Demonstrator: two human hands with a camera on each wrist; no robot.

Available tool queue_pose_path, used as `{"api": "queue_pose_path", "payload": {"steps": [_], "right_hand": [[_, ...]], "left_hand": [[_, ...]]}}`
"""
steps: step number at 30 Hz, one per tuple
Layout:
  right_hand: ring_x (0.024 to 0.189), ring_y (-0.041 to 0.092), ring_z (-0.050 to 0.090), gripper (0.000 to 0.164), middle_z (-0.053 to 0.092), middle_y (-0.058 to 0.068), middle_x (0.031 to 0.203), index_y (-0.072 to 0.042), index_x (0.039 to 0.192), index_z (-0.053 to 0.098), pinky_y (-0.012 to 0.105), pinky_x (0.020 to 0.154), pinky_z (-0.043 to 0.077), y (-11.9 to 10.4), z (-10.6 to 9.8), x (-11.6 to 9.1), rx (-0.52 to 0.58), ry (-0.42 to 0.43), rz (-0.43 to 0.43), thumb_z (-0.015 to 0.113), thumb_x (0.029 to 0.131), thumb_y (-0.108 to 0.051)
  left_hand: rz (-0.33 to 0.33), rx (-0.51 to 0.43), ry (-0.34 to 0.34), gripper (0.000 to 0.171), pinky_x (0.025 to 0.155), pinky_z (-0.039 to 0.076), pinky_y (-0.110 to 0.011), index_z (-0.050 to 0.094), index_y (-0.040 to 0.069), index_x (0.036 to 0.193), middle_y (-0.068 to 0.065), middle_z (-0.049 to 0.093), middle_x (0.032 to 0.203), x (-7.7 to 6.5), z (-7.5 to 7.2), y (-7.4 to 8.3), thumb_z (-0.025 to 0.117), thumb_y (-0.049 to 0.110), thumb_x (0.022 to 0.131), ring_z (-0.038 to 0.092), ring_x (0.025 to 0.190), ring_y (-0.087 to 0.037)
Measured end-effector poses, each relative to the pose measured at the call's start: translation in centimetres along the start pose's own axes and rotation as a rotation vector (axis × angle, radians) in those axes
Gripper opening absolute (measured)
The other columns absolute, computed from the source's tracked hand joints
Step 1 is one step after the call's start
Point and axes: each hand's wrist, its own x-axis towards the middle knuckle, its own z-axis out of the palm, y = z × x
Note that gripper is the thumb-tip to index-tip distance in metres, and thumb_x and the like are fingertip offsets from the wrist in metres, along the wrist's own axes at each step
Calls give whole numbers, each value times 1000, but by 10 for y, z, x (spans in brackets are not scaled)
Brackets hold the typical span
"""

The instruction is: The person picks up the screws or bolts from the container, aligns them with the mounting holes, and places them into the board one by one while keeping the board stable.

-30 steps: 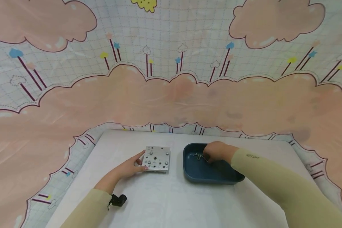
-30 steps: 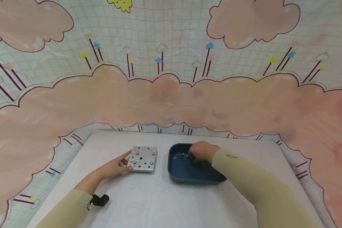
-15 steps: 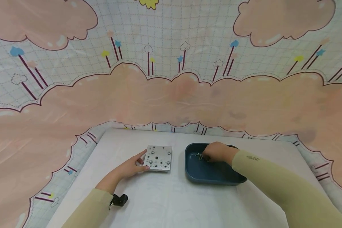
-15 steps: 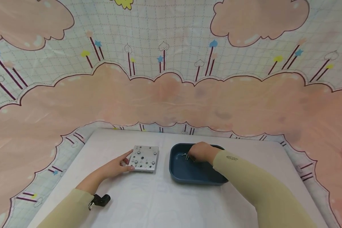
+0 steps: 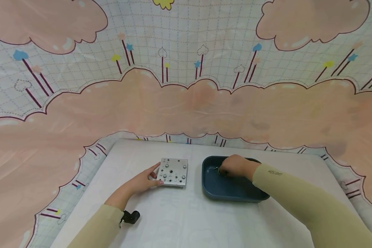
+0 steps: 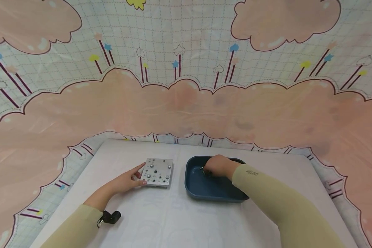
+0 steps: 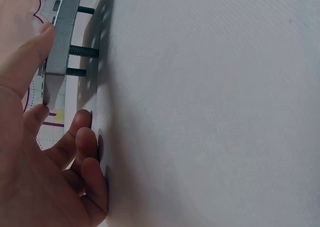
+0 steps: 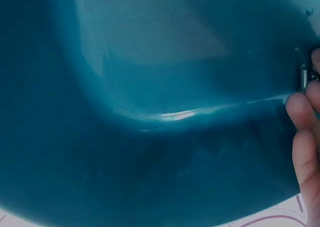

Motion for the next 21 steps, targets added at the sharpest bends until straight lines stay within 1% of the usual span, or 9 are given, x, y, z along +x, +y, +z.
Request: {"api": "queue_pose_path", "payload": {"steps": [4,10,16,19,21], "right_hand": [[63,7,46,6,57,-12,72,-18,87,73,27,63,46,1,4,1,5,-4,8,75,87,-12],[64,6,47,7,58,-12,74,-18,89,74,26,63,47,0,5,3,16,-7,12,74,87,-12],[63,7,45,9,52,-12,70,-20,84,72,26,61,44,-2,5,7,35,-28,35,71,89,-11],[64,7,47,9,53,-13,71,-20,85,73,26,63,45,-3,4,7,41,-35,56,71,89,-12],[66,7,48,8,56,-12,73,-20,87,74,27,65,47,-3,3,7,66,-29,72,71,90,-14]], "left_hand": [[0,4,-9,97,70,40,-34,26,19,159,-8,54,114,-1,0,1,78,47,82,48,79,-20],[26,2,-33,97,71,39,-34,23,16,159,-9,53,114,-2,-2,2,77,45,84,47,79,-20],[10,19,-39,99,72,37,-35,20,21,160,-7,53,115,-1,-4,1,77,48,84,46,78,-20],[4,34,-43,99,72,37,-35,20,23,160,-6,53,115,0,-5,2,77,50,83,46,78,-20],[2,40,-49,99,73,37,-36,20,23,160,-6,53,115,1,-5,2,76,50,83,46,79,-20]]}}
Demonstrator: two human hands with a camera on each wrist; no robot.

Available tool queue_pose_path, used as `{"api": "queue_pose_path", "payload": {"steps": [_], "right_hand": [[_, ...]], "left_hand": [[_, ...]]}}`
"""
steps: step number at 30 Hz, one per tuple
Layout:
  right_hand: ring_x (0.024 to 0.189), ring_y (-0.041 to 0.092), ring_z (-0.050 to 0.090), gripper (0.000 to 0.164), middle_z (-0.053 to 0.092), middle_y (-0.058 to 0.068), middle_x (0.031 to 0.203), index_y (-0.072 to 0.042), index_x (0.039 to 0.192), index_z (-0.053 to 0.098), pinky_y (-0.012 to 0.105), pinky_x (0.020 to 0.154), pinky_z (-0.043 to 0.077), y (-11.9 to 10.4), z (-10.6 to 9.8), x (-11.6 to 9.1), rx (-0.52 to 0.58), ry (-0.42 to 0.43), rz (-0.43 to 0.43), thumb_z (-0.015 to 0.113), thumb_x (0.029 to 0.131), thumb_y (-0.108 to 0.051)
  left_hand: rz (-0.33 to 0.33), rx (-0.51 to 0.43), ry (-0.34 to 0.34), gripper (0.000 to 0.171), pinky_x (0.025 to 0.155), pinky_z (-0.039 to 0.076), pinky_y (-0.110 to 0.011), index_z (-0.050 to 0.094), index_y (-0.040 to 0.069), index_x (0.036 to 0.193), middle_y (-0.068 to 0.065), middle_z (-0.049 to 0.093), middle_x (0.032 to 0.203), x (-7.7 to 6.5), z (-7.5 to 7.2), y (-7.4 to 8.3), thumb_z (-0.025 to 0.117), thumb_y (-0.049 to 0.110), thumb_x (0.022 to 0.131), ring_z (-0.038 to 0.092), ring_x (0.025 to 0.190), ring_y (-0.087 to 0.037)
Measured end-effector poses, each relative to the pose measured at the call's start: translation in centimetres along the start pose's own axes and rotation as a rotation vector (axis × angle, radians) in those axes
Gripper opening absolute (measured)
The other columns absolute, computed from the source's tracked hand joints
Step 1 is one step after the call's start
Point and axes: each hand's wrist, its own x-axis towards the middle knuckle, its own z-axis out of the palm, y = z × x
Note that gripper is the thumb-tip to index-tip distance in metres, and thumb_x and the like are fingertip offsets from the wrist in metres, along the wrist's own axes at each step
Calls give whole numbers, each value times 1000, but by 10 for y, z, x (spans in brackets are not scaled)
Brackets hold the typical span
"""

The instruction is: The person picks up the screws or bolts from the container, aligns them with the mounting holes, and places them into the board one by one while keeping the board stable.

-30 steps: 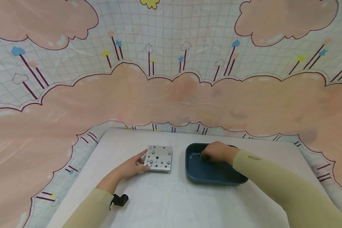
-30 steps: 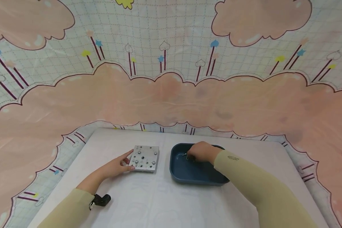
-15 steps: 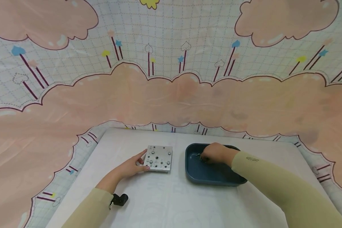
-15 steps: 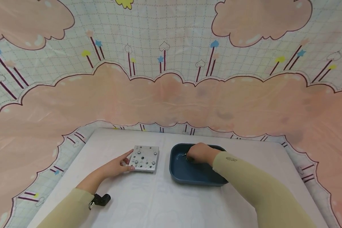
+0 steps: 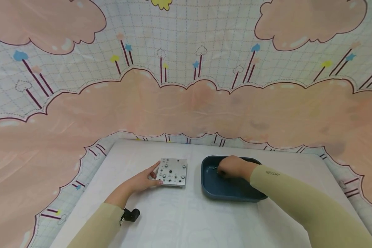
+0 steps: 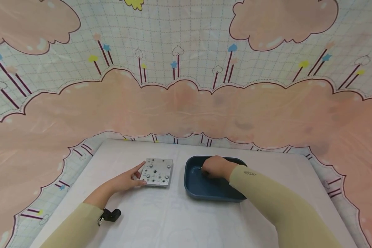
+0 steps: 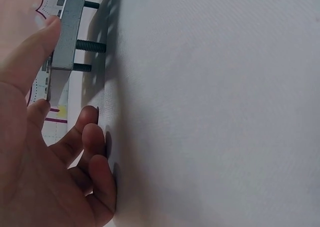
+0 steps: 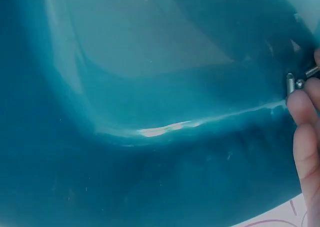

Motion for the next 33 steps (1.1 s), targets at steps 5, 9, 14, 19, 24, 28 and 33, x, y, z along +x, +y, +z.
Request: {"api": "queue_pose_path", "payload": {"steps": [5,9,14,19,24,28,33], "right_hand": [[74,7,55,7,64,-10,84,-17,97,76,31,74,52,-2,-7,-6,122,22,51,72,91,-18],[76,7,55,10,64,-11,86,-17,100,76,31,76,51,-3,-14,-10,176,40,73,72,91,-20],[77,8,55,11,64,-11,87,-16,101,76,32,76,51,-4,-21,-15,233,77,82,71,91,-20],[79,7,57,13,66,-11,89,-15,103,75,31,78,51,-8,-28,-20,307,116,122,70,93,-22],[75,5,59,14,67,-12,87,-12,105,75,28,75,51,-12,-33,-25,389,144,136,69,94,-20],[79,4,61,17,69,-11,91,-11,108,75,30,77,52,-14,-34,-26,428,167,148,68,95,-20],[88,8,64,21,71,-7,98,-10,112,74,33,82,52,-19,-43,-24,478,217,182,68,96,-22]], "left_hand": [[5,17,-21,99,77,37,-38,18,23,160,-6,53,117,1,-1,1,75,51,84,47,82,-20],[8,21,-24,99,82,38,-41,16,24,160,-7,53,119,1,-3,2,74,52,85,48,87,-21],[-14,17,-30,101,85,37,-45,16,25,161,-7,52,120,-1,-4,2,75,52,83,48,95,-24],[-15,20,-34,103,86,37,-45,15,24,161,-7,52,118,-3,-4,1,76,52,83,48,99,-25],[-19,19,-36,103,89,37,-47,14,24,161,-7,53,118,-3,-5,3,76,53,83,48,102,-26],[-28,14,-50,102,90,37,-47,13,25,161,-7,53,119,-2,-2,5,75,53,84,48,103,-26],[-26,23,-46,103,87,37,-45,14,26,161,-6,52,118,0,-2,6,75,54,83,48,102,-26]]}}
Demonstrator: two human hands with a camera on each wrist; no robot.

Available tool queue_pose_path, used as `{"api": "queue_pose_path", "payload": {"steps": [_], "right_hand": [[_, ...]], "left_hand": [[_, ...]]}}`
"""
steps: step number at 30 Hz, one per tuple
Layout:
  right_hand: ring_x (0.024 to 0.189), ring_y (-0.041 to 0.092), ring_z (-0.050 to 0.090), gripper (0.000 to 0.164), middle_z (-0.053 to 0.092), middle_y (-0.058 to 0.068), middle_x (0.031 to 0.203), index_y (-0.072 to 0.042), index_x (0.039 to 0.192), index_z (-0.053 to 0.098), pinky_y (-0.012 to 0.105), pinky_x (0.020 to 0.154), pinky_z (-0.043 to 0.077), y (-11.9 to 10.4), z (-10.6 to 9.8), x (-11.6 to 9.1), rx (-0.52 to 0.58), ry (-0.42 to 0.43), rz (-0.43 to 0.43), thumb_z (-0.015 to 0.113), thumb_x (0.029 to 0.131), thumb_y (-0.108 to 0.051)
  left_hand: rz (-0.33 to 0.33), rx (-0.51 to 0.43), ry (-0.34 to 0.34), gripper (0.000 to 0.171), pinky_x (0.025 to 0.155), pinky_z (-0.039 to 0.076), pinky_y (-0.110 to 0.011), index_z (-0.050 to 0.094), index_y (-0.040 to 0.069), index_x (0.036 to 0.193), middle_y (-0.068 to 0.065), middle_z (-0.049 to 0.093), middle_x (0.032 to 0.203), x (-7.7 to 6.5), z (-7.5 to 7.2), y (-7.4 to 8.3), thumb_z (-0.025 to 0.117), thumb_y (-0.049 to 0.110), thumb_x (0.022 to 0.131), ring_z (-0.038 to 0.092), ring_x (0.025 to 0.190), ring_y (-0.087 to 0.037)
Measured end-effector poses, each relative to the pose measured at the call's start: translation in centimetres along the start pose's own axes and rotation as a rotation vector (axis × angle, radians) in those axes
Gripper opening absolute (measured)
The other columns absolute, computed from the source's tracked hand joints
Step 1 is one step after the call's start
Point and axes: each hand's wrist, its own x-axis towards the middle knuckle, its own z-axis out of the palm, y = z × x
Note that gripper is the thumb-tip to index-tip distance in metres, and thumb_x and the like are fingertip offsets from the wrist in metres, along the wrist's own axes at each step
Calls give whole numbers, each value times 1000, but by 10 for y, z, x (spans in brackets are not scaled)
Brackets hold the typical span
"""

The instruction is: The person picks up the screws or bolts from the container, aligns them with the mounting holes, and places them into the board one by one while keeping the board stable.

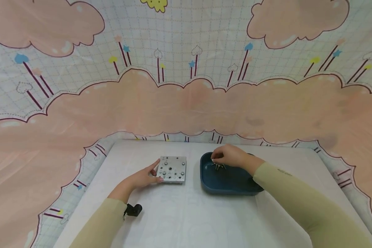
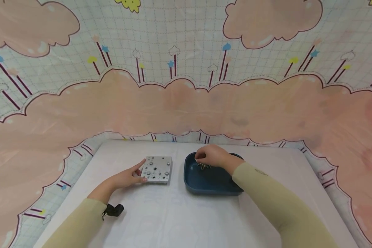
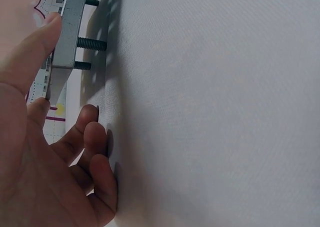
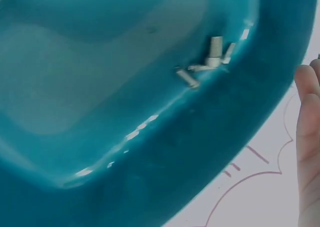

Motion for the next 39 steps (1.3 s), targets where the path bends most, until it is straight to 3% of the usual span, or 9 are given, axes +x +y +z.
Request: {"api": "queue_pose_path", "payload": {"steps": [8,18,26,31,39], "right_hand": [[95,9,64,23,70,-7,106,-16,115,74,36,88,51,-21,-6,18,78,29,45,67,96,-27],[89,21,68,19,71,-6,94,-19,111,75,32,77,52,-45,4,50,210,25,75,68,96,-27],[82,13,65,17,72,-4,93,-21,109,74,30,73,52,-69,15,78,229,15,99,68,96,-29],[89,22,68,18,73,7,103,-17,111,74,31,71,51,-79,23,96,265,-3,91,67,96,-26],[85,18,69,19,73,5,102,-12,110,74,31,71,52,-91,33,120,305,9,130,68,96,-23]], "left_hand": [[-2,-2,10,104,88,37,-46,15,24,161,-7,53,117,0,-4,0,76,54,82,47,103,-27],[-5,-27,6,103,93,37,-48,14,26,161,-7,53,119,2,-5,-2,75,54,83,48,105,-27],[-12,-37,12,103,94,38,-50,16,27,160,-6,54,119,1,-2,-5,76,53,82,49,103,-26],[-19,-46,3,103,91,38,-47,17,28,160,-5,53,115,0,-1,-3,76,55,81,49,101,-25],[-14,-57,6,101,90,38,-46,18,28,160,-4,54,113,-2,-2,2,77,52,81,49,100,-24]]}}
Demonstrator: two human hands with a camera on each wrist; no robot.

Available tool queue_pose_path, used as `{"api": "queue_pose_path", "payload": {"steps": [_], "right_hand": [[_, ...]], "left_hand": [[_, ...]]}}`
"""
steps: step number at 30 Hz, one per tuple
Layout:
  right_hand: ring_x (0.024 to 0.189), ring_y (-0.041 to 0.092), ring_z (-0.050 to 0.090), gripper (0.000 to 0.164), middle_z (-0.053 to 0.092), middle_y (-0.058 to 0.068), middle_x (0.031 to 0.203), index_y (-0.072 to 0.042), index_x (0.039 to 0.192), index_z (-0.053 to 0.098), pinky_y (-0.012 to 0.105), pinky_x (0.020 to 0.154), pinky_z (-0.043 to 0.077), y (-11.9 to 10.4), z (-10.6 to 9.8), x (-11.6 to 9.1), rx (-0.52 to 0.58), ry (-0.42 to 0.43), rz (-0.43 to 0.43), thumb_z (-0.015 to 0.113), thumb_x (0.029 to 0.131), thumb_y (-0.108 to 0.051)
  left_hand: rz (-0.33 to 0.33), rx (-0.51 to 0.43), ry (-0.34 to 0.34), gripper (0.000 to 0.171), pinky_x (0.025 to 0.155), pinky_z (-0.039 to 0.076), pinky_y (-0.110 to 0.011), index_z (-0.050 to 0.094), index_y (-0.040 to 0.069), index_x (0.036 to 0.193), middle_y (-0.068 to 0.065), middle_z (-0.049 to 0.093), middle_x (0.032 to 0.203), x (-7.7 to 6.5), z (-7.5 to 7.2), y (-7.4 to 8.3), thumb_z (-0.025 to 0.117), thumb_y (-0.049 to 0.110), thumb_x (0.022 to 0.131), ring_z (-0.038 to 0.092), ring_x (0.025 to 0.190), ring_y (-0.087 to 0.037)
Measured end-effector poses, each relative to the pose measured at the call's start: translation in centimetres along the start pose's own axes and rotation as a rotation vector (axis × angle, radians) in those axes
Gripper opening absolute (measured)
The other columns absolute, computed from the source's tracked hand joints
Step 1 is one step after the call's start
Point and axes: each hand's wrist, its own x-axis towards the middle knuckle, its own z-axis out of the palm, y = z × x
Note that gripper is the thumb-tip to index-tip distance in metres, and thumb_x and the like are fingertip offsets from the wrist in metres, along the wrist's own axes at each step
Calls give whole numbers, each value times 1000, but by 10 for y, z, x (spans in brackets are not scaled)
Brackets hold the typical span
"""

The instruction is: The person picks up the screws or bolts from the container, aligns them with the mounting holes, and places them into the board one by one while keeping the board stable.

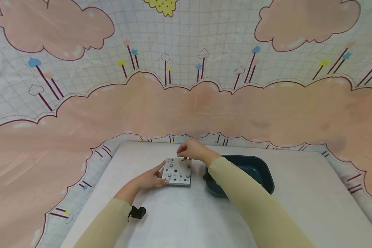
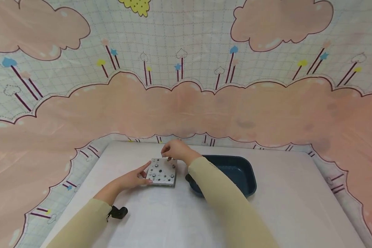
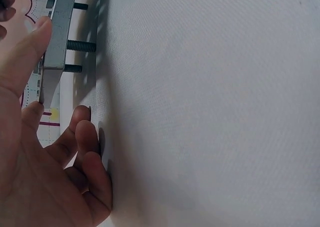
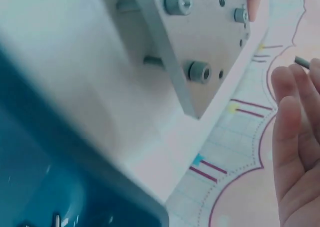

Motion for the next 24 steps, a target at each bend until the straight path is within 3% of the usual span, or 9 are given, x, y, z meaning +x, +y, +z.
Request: {"api": "queue_pose_path", "payload": {"steps": [5,12,17,24], "right_hand": [[86,20,70,22,72,4,100,-8,113,73,30,69,52,-4,12,11,27,31,50,67,96,-21],[77,15,68,15,71,1,92,-13,105,76,27,64,50,-9,29,24,23,84,80,69,95,-21],[74,12,63,13,69,-4,89,-15,102,76,27,66,50,-8,37,31,-8,107,87,70,94,-23],[82,13,58,13,68,-4,96,-15,101,77,29,75,49,-3,43,34,-85,126,99,70,94,-23]], "left_hand": [[4,17,11,100,88,38,-45,18,29,160,-3,55,113,-1,1,-2,77,52,82,49,99,-23],[16,14,24,100,82,38,-40,18,27,160,-3,54,110,-2,0,-6,77,50,83,49,90,-20],[23,8,23,99,84,37,-42,19,29,160,-2,54,110,-3,-1,-6,77,50,83,48,94,-20],[29,9,19,98,86,36,-42,19,29,160,-1,54,109,-1,1,-4,77,50,83,48,96,-21]]}}
